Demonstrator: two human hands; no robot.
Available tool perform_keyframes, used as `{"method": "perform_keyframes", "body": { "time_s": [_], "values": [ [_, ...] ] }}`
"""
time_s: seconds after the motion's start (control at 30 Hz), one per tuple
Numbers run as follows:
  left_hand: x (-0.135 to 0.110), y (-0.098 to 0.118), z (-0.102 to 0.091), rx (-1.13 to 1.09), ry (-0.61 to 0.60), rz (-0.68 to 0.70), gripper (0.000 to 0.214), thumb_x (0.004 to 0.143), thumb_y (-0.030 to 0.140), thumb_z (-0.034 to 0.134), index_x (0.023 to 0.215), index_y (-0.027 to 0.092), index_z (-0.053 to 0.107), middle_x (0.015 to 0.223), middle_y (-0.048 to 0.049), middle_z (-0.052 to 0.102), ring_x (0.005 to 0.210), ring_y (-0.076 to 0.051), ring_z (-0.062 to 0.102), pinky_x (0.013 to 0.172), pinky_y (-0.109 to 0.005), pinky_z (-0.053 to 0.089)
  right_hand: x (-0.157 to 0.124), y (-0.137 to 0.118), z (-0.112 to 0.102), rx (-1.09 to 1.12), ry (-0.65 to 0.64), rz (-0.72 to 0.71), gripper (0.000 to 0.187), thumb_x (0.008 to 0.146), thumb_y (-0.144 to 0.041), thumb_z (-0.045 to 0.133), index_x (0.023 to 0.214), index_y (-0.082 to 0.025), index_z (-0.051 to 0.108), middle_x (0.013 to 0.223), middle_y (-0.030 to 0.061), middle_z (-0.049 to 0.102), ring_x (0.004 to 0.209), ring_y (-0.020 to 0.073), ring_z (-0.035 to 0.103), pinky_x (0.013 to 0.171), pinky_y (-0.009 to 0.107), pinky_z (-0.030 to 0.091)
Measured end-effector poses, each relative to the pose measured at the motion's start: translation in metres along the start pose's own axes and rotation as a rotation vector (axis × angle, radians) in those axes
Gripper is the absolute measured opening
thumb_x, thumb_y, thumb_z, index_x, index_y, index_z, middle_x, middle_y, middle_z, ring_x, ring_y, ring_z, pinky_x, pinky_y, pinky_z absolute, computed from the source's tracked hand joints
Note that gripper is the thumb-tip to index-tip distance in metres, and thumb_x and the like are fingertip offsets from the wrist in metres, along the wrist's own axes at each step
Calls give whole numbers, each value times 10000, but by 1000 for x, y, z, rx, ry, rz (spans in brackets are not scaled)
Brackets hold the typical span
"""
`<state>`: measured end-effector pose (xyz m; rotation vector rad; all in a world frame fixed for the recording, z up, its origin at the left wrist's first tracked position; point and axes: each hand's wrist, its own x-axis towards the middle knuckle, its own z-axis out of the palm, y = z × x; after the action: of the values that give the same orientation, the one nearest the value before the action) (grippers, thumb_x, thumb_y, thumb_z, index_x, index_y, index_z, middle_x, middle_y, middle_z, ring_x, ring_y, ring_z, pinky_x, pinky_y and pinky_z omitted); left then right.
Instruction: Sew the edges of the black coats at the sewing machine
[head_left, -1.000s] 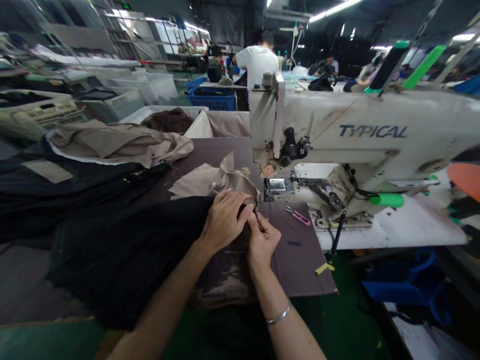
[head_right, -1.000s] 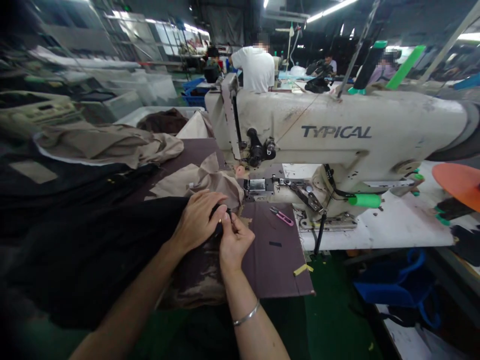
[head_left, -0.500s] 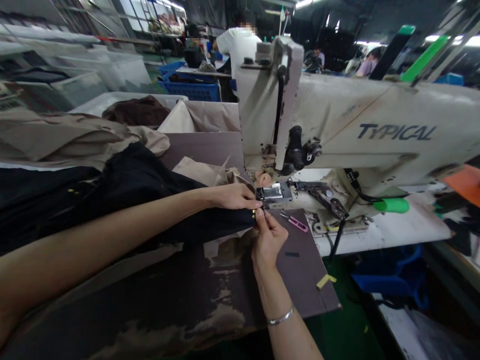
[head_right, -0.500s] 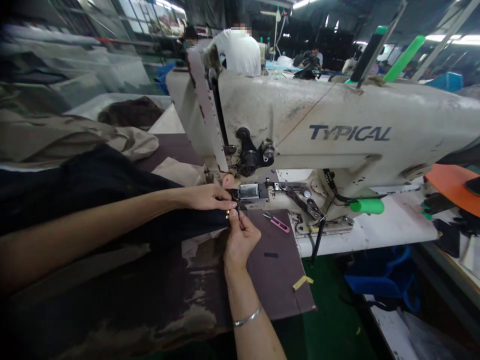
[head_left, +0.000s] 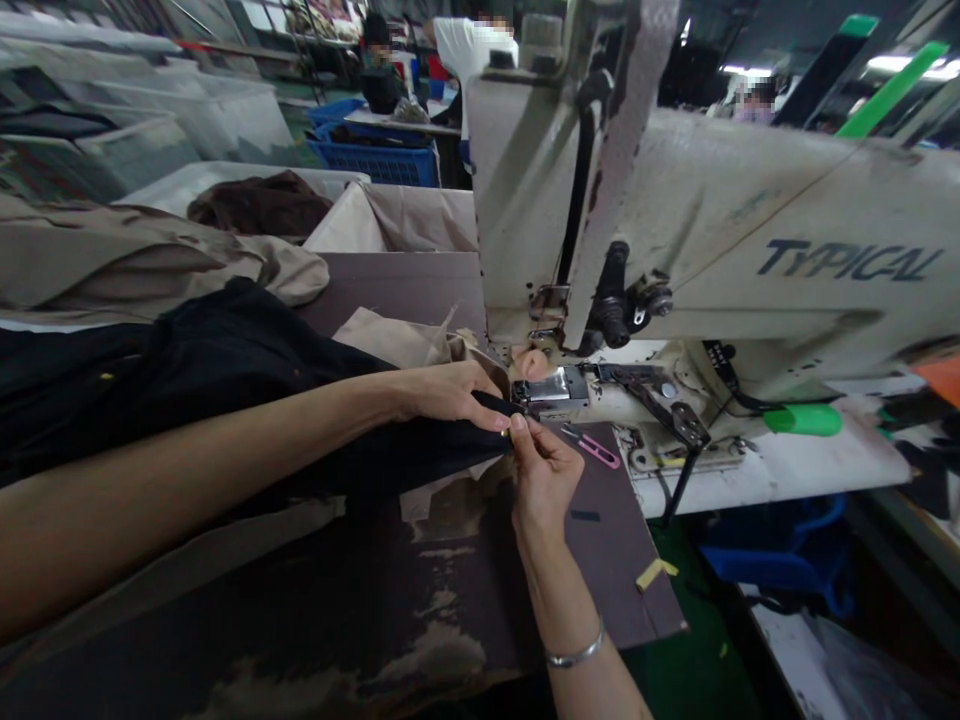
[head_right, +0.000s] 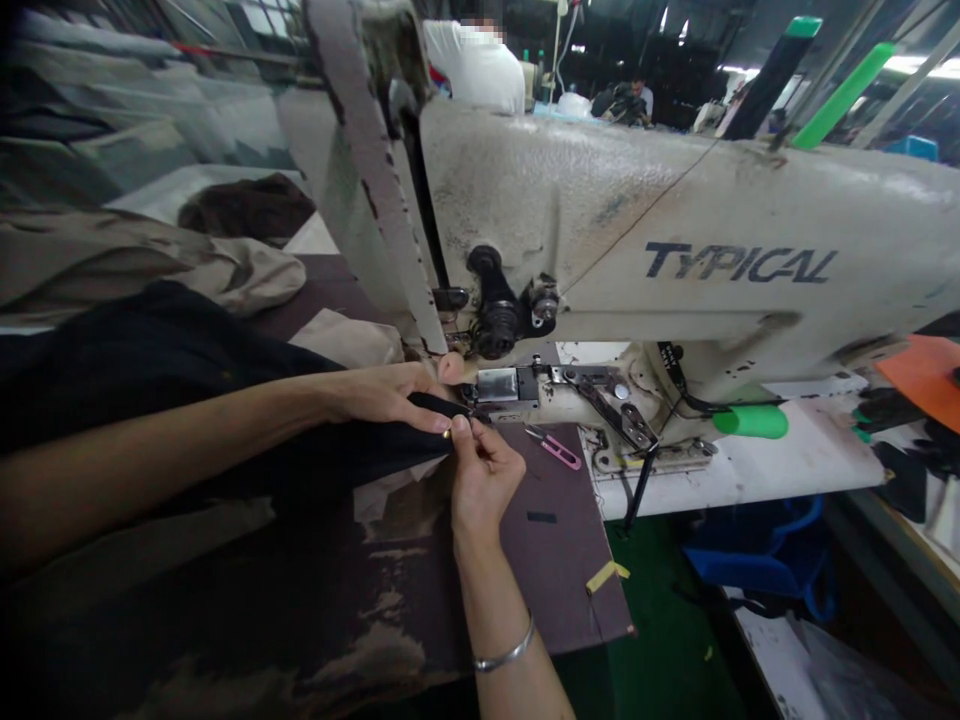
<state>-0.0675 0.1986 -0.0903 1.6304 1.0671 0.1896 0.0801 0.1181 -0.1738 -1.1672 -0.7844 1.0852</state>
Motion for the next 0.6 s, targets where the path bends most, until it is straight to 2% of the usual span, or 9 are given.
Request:
{"method": "perform_keyframes", "body": {
  "time_s": [0.07, 0.2, 0.43, 0.53, 0.6],
  "values": [
    [0, 0, 0, -37, -43, -15, 343, 802, 410, 707, 842, 69, 719, 723, -31, 664, 632, -130, 566, 592, -222, 444, 1, -1, 2, 8, 3, 29, 412, 786, -482, 705, 877, -87, 779, 704, 36, 654, 640, 101, 522, 624, 213, 441],
    [1, 0, -3, -70, -37, -13, 387, 800, 437, 717, 864, 56, 728, 707, -26, 641, 623, -116, 529, 551, -203, 391, 4, -3, 5, -3, 29, 28, 393, 771, -467, 724, 850, -85, 773, 646, 18, 609, 596, 77, 467, 573, 193, 399],
    [8, -1, -8, -118, -26, -13, 356, 807, 404, 715, 960, 83, 732, 871, -64, 713, 770, -163, 613, 679, -247, 473, 10, -17, 10, 104, 4, 141, 356, 720, -429, 773, 805, -83, 763, 598, -7, 577, 525, 40, 406, 504, 168, 346],
    [10, -1, -8, -125, -22, -2, 328, 810, 366, 705, 946, 70, 744, 825, -83, 723, 724, -172, 626, 660, -272, 487, 9, -22, 11, 182, 3, 208, 355, 674, -405, 814, 807, -82, 751, 664, 6, 619, 522, 28, 420, 486, 159, 335],
    [11, -2, -8, -115, 55, 45, 303, 768, 349, 746, 863, 61, 755, 738, -82, 712, 671, -175, 618, 632, -283, 489, 8, -24, 10, 226, 2, 260, 351, 648, -387, 836, 797, -85, 738, 674, 5, 627, 518, 25, 442, 490, 157, 359]
  ]
}}
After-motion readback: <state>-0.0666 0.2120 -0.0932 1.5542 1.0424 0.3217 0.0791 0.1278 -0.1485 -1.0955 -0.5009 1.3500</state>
